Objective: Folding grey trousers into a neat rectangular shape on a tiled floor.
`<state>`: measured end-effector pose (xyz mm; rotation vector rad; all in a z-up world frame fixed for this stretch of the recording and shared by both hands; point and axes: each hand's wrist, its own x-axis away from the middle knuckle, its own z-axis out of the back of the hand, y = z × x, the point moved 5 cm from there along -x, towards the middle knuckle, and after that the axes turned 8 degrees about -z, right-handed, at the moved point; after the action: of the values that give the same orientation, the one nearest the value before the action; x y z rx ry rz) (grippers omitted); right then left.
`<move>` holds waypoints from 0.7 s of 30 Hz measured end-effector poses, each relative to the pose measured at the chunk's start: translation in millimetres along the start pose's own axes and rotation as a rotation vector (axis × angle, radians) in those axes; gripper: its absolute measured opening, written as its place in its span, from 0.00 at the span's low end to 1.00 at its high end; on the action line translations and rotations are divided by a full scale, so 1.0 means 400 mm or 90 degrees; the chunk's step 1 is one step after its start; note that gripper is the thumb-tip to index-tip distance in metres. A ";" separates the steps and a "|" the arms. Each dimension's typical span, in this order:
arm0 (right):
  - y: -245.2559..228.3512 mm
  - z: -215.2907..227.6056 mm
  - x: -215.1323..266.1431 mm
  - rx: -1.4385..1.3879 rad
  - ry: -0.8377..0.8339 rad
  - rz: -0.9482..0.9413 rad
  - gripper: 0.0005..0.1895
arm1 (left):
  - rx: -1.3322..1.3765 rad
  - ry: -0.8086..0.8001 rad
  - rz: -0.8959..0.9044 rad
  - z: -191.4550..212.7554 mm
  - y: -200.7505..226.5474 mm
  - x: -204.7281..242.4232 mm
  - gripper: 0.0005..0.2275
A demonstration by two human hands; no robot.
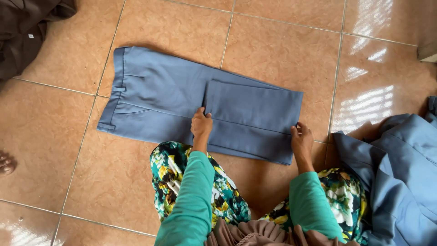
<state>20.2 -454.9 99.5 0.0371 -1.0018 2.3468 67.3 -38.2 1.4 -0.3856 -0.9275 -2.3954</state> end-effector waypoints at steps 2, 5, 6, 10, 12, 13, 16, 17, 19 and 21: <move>0.038 -0.031 -0.005 0.042 -0.031 -0.050 0.25 | 0.048 0.109 -0.074 0.063 0.073 0.079 0.19; 0.079 -0.047 -0.020 -0.047 -0.038 -0.128 0.28 | 0.037 0.148 -0.113 0.083 0.102 0.121 0.20; 0.106 -0.054 -0.040 -0.048 -0.038 -0.127 0.28 | 0.037 0.148 -0.114 0.077 0.099 0.122 0.20; 0.137 -0.009 -0.076 -0.276 -0.043 -0.158 0.25 | 0.059 0.124 -0.162 0.047 0.125 0.153 0.21; 0.161 0.042 -0.095 -0.310 -0.026 -0.148 0.24 | 0.080 0.118 -0.194 -0.010 0.127 0.165 0.22; 0.197 0.067 -0.118 -0.252 0.022 -0.140 0.24 | 0.087 0.123 -0.249 -0.056 0.123 0.162 0.23; 0.243 0.124 -0.133 -0.112 0.090 -0.101 0.23 | 0.089 0.107 -0.274 -0.083 0.189 0.235 0.26; 0.245 0.138 -0.128 -0.035 0.110 -0.071 0.22 | 0.080 0.087 -0.246 -0.073 0.221 0.270 0.27; 0.186 0.124 -0.098 0.080 0.214 0.021 0.27 | -0.054 0.215 -0.349 -0.053 0.285 0.326 0.29; 0.077 0.096 -0.039 0.196 0.313 0.113 0.32 | -0.192 0.343 -0.448 -0.054 0.349 0.385 0.30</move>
<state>9.6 -505.5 103.1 -0.5028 -0.4158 2.4705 20.6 -197.9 127.9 0.5657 -0.4893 -3.0366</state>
